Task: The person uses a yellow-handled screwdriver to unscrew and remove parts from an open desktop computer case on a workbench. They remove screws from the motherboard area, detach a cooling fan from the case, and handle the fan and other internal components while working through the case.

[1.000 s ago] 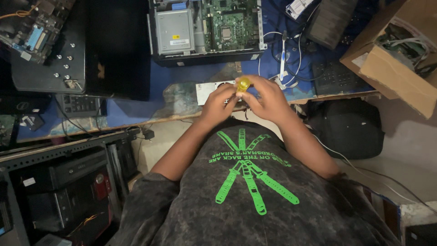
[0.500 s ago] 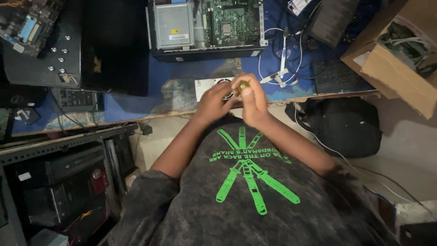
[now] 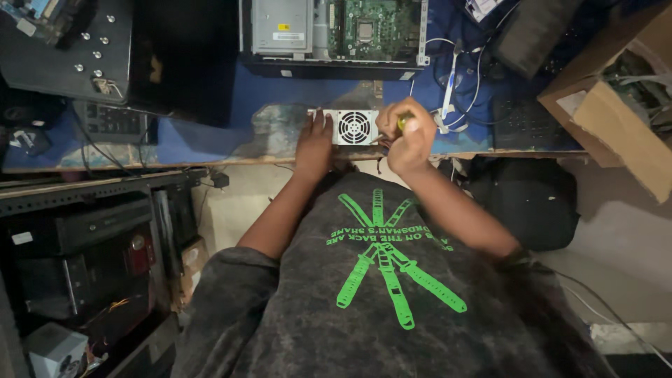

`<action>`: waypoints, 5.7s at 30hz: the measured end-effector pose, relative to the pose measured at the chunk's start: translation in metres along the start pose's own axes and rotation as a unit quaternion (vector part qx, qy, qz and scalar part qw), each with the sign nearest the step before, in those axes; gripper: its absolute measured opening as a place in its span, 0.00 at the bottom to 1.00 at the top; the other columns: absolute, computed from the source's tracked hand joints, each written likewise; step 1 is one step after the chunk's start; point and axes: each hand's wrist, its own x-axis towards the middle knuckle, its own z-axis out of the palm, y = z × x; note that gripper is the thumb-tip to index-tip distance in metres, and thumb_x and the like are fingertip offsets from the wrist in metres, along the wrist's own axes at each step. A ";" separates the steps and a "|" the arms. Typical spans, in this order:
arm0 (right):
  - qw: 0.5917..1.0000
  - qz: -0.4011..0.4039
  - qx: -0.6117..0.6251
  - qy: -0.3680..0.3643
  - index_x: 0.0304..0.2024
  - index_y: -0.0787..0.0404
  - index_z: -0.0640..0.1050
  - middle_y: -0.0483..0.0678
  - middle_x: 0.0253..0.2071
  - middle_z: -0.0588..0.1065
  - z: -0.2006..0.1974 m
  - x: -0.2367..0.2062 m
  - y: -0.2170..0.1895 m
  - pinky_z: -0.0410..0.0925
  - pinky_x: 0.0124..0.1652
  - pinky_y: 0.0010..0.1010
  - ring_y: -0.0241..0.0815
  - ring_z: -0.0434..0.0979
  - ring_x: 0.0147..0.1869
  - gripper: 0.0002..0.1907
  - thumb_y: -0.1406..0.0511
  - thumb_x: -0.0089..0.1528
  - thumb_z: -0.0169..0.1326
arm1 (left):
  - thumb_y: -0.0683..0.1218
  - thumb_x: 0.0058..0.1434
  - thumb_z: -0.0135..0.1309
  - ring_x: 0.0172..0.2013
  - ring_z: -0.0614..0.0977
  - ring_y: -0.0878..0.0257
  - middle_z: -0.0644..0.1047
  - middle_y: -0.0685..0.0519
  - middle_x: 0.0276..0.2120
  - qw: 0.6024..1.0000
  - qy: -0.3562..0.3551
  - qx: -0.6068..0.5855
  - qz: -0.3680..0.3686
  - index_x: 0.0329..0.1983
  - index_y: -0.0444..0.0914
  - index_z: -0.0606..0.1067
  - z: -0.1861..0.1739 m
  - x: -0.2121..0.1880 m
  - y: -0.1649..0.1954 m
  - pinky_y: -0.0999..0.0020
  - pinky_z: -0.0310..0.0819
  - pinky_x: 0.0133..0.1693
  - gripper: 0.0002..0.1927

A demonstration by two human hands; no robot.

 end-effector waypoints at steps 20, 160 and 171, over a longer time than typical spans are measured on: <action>0.843 0.225 0.138 -0.468 0.15 0.59 0.60 0.47 0.17 0.59 -0.018 0.053 -0.022 0.51 0.27 0.33 0.38 0.56 0.24 0.35 0.46 0.67 0.53 | 0.52 0.52 0.67 0.69 0.63 0.42 0.63 0.41 0.69 0.997 -0.017 -0.057 -0.042 0.67 0.36 0.67 -0.016 -0.009 0.002 0.46 0.62 0.61 0.40; 0.991 -0.068 -0.104 -0.055 0.54 0.66 0.66 0.55 0.51 0.68 0.020 -0.015 -0.045 0.69 0.54 0.32 0.40 0.72 0.51 0.20 0.53 0.77 0.45 | 0.38 0.59 0.59 0.43 0.82 0.43 0.77 0.40 0.44 0.914 0.095 -0.391 0.044 0.51 0.33 0.72 -0.107 -0.005 0.088 0.56 0.79 0.41 0.17; 0.976 0.049 -0.195 -0.082 0.55 0.66 0.75 0.52 0.52 0.74 -0.036 -0.007 -0.010 0.68 0.56 0.31 0.40 0.75 0.55 0.22 0.54 0.76 0.40 | 0.39 0.60 0.63 0.41 0.85 0.48 0.81 0.44 0.42 0.912 0.131 -0.384 0.064 0.47 0.35 0.77 -0.092 -0.008 0.082 0.60 0.80 0.41 0.12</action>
